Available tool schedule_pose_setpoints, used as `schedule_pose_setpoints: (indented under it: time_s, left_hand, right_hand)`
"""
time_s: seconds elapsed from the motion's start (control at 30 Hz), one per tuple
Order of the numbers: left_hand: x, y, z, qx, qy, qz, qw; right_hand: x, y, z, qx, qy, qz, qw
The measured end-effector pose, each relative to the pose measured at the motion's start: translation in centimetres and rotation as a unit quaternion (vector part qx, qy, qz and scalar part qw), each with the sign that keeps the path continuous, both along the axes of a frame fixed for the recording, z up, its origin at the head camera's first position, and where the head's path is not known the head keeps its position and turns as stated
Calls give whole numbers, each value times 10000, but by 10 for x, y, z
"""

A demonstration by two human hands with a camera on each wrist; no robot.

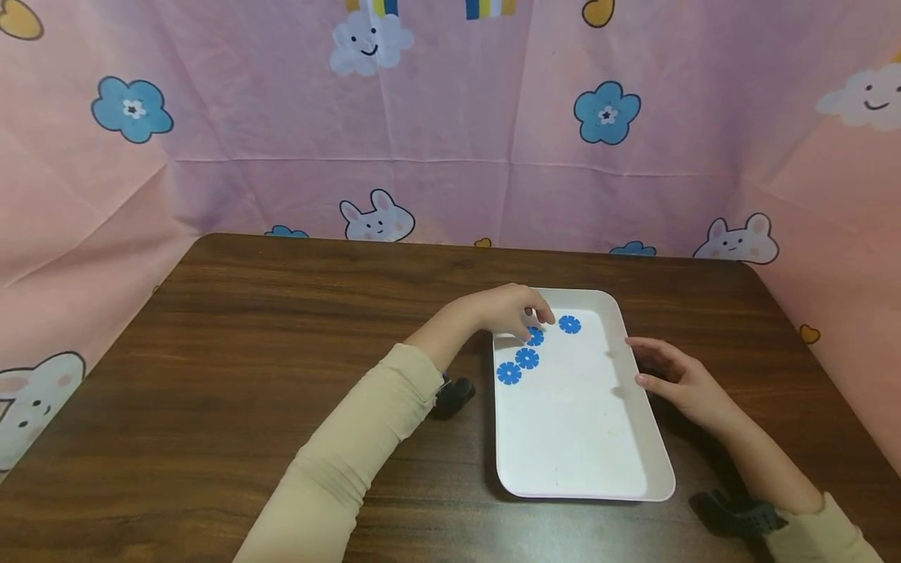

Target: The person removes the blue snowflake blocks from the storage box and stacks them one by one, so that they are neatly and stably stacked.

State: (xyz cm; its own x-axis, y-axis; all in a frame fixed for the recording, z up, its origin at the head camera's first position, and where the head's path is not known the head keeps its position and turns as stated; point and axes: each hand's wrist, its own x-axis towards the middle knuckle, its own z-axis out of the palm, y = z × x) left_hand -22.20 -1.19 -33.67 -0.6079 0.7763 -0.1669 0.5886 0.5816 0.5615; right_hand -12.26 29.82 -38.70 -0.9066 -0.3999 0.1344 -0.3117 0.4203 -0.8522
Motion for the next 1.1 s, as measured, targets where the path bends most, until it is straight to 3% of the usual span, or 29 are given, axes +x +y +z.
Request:
schedule_pose_setpoints:
  time_s: [0.4, 0.63, 1.1]
  left_hand:
    - [0, 6, -2, -319, -81, 232, 9992]
    - [3, 9, -2, -525, 304, 102, 9981]
    - [4, 9, -6, -642, 575, 64, 9963]
  right_hand:
    - [1, -1, -1, 42, 74, -4, 10000]
    - [0, -1, -1, -17, 33, -31, 10000]
    - [0, -2, 0, -134, 186, 92, 9997]
